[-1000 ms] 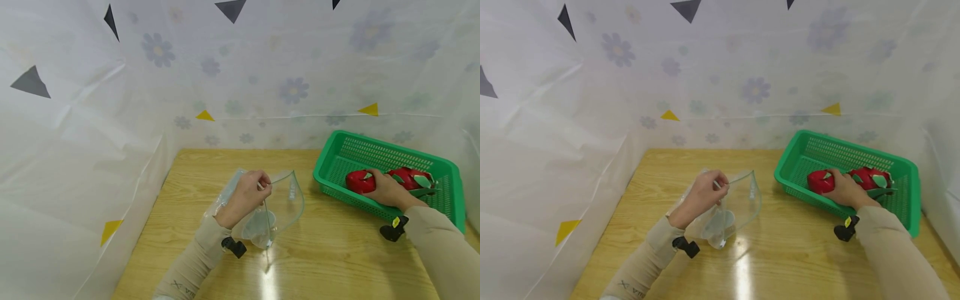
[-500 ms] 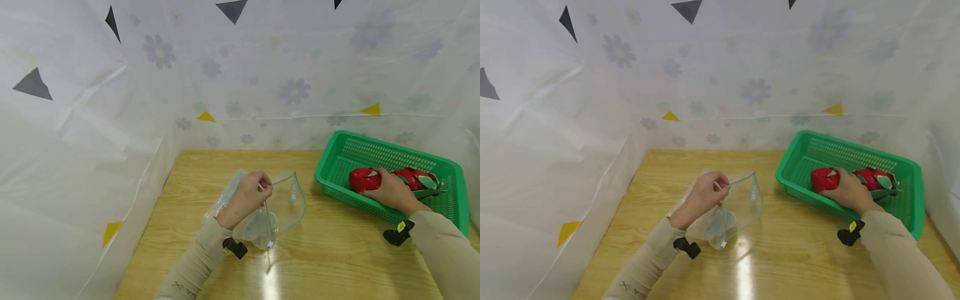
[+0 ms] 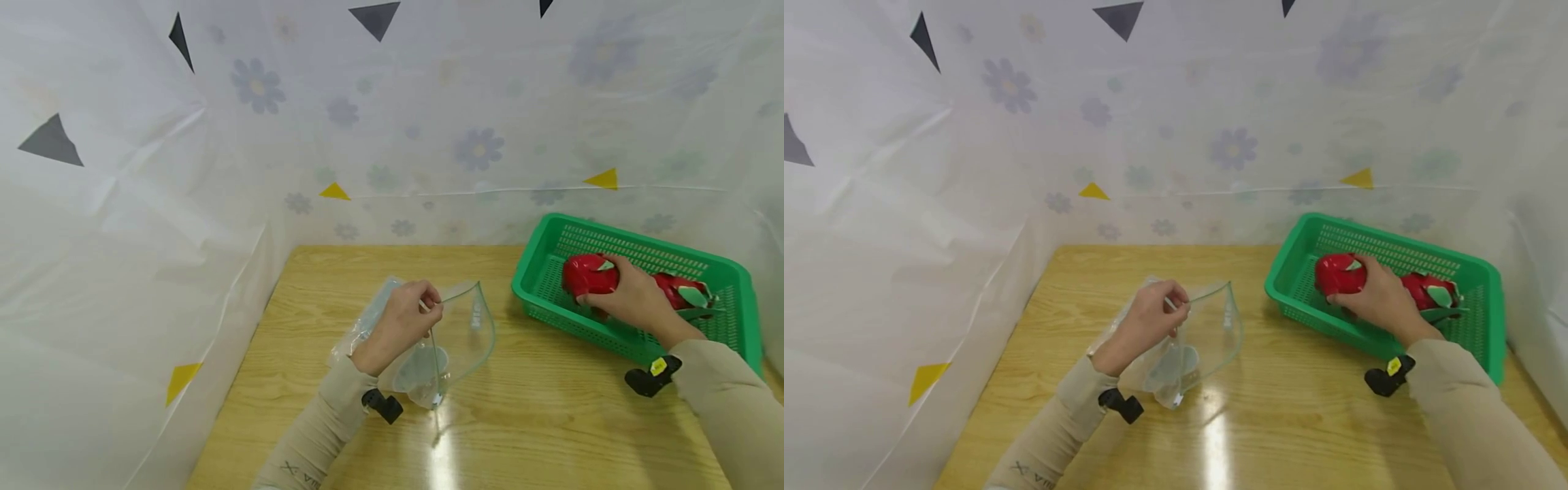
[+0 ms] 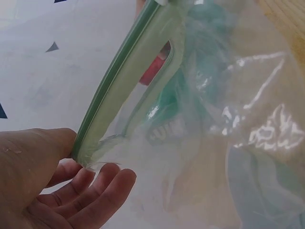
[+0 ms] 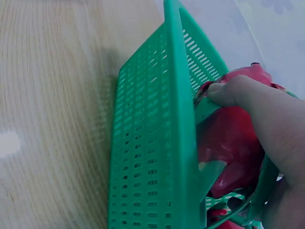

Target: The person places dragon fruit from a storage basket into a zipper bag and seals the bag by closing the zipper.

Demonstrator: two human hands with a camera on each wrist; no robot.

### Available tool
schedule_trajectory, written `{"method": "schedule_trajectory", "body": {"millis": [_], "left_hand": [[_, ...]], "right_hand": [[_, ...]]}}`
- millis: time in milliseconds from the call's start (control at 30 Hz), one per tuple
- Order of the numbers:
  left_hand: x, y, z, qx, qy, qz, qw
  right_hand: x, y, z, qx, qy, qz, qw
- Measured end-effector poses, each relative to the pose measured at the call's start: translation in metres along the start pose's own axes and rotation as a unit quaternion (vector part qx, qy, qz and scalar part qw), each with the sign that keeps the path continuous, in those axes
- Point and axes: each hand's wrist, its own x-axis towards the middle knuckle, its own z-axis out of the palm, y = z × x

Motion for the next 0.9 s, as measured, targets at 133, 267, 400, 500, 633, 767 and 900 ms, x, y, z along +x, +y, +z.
{"method": "schedule_trajectory", "body": {"millis": [133, 267, 400, 500, 633, 767, 900], "left_hand": [[0.0, -0.001, -0.001, -0.004, 0.0, 0.005, 1.0], [-0.001, -0.002, -0.001, -0.009, 0.0, -0.001, 1.0], [-0.001, -0.002, -0.002, -0.005, -0.001, -0.005, 1.0], [-0.001, -0.002, -0.002, -0.005, -0.004, -0.009, 0.9999], [0.001, -0.001, -0.002, -0.004, -0.008, -0.017, 0.9998], [0.002, -0.001, -0.002, -0.001, -0.01, -0.019, 0.9998], [0.001, -0.001, -0.002, 0.022, -0.003, -0.004, 0.9997]], "right_hand": [[-0.002, -0.009, -0.005, -0.005, 0.011, -0.007, 1.0], [-0.004, -0.018, -0.011, -0.01, 0.026, -0.021, 0.999], [-0.008, -0.026, -0.015, -0.01, 0.041, -0.032, 0.999], [-0.012, -0.032, -0.018, -0.006, 0.046, -0.036, 0.998], [-0.016, -0.04, -0.02, 0.004, 0.051, -0.043, 0.998], [-0.02, -0.049, -0.023, 0.021, 0.049, -0.051, 0.997], [-0.026, -0.059, -0.025, 0.034, 0.046, -0.064, 0.996]]}}
